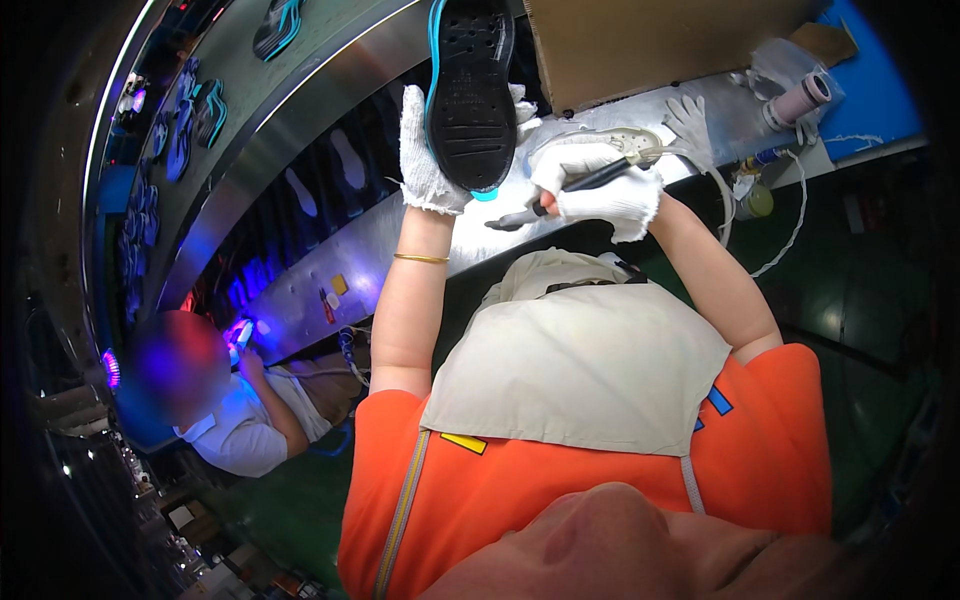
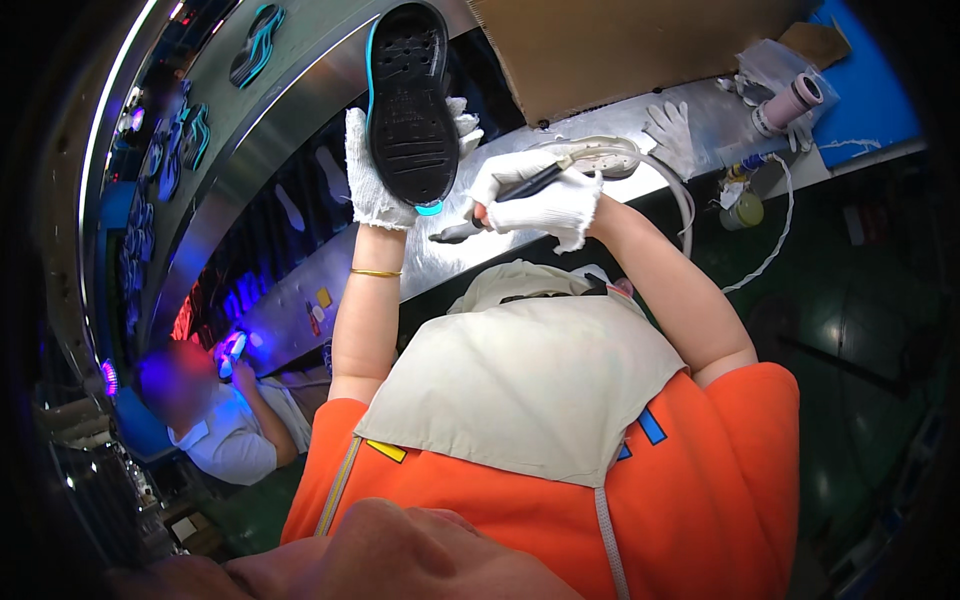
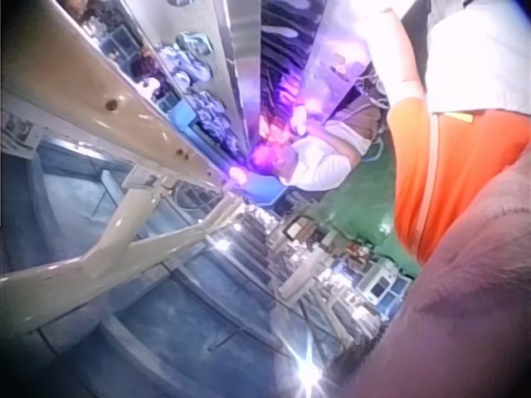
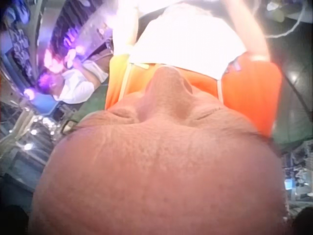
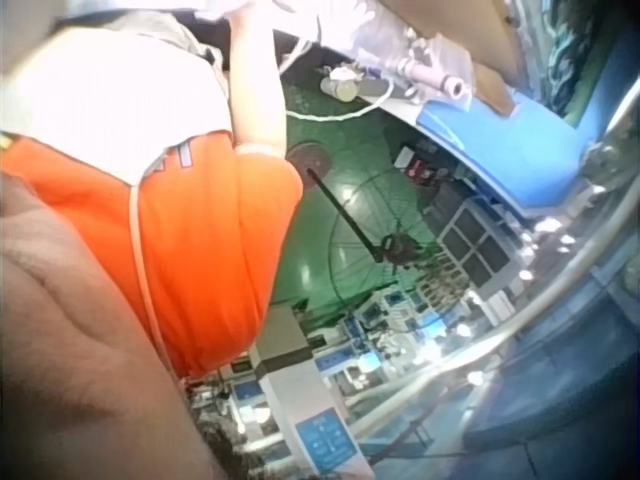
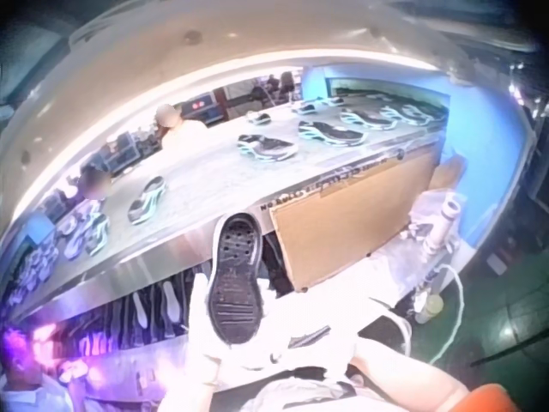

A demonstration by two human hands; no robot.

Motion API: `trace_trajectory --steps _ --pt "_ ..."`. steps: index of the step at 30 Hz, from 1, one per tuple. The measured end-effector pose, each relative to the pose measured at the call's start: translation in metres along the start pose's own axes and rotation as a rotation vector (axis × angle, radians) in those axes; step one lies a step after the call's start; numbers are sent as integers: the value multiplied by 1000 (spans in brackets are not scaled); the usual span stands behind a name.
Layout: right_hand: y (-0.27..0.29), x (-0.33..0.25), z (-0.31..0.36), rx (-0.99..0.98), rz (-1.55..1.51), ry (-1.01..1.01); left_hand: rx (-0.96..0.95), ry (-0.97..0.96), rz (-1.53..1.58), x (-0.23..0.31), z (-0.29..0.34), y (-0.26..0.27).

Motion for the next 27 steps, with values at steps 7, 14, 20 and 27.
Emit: trace_trajectory --steps 7,14,20,27 --pt "-5 -37 -4 104 249 420 66 161 1 9 -6 0" --pt "-4 -28 -24 -62 631 349 295 255 -357 5 -18 18" --pt "17 -45 -19 -102 508 58 354 433 -502 4 -13 11" --pt "16 -40 -21 -23 784 -23 230 627 -536 3 -15 10"
Point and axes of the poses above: each hand's wrist, its own z-axis away from the middle knuckle, its own y-axis out of the back of the hand, x = y × z, the point moved 2 cm from there along -z, towards the middle knuckle, and after that the axes turned 4 degrees about -z, right-handed, at the moved point
